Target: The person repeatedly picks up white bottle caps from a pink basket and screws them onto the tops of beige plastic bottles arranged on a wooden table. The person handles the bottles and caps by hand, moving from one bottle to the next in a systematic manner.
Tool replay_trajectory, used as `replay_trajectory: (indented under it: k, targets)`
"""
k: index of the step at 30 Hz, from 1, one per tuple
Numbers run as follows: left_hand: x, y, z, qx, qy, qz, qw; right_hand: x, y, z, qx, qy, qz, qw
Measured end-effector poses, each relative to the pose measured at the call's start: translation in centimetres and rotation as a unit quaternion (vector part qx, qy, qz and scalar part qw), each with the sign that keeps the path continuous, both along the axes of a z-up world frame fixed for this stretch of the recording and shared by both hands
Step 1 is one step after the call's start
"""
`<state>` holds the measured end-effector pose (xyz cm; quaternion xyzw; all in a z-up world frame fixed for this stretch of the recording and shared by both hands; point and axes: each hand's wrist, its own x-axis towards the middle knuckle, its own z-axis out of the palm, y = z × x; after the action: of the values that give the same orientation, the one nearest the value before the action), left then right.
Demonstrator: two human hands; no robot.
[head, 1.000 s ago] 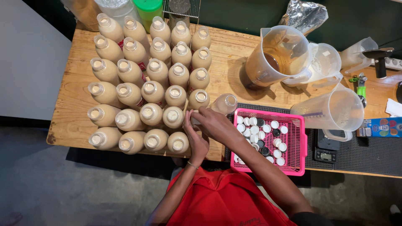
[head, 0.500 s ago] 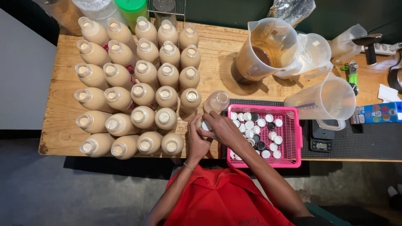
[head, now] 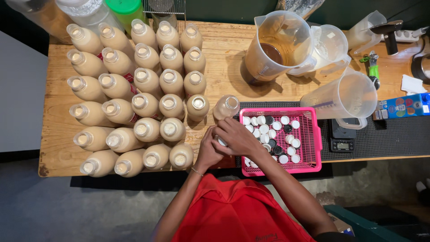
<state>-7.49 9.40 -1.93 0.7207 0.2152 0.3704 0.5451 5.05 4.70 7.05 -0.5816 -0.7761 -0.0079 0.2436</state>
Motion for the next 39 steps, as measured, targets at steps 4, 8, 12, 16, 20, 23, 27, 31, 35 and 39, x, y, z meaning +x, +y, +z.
replay_trajectory:
  k: [4, 8, 12, 16, 20, 23, 27, 31, 35, 39]
  targets:
    - [-0.2, 0.1, -0.4, 0.011, 0.004, -0.004, 1.000, -0.1, 0.5, -2.5, 0.029, 0.042, 0.049, 0.998]
    - [0.0, -0.6, -0.9, 0.032, 0.007, 0.002, 0.999, -2.1, -0.1, -1.3, 0.029, 0.106, -0.002, 0.994]
    - [0.3, -1.3, -1.4, 0.050, 0.008, 0.011, 0.999, -5.1, -0.5, -1.0, 0.073, 0.173, -0.200, 0.962]
    - [0.0, -0.7, -1.8, 0.065, 0.009, 0.021, 0.998, -4.3, -0.5, -1.2, 0.056, 0.200, -0.215, 0.954]
    - [0.1, -0.3, -2.3, 0.084, 0.008, 0.031, 0.996, -1.7, -0.1, 0.2, -0.005, 0.152, -0.038, 0.988]
    - [-0.1, -0.3, -2.6, 0.096, 0.011, 0.038, 0.995, -2.1, 0.0, 0.3, -0.010, 0.177, 0.020, 0.984]
    - [0.0, -1.7, -3.2, 0.113, 0.014, 0.054, 0.992, -3.3, -0.9, -1.5, 0.040, 0.201, -0.071, 0.976]
    - [0.3, -3.5, -3.8, 0.127, 0.011, 0.057, 0.990, -5.2, -0.7, -0.5, 0.090, 0.201, -0.218, 0.951]
    - [0.3, -3.8, -4.2, 0.146, 0.018, 0.069, 0.987, -4.3, -1.5, -1.6, 0.029, 0.209, -0.233, 0.949]
    - [-0.1, -3.0, -4.6, 0.169, 0.018, 0.077, 0.982, -2.0, -1.5, 0.3, -0.035, 0.165, -0.065, 0.984]
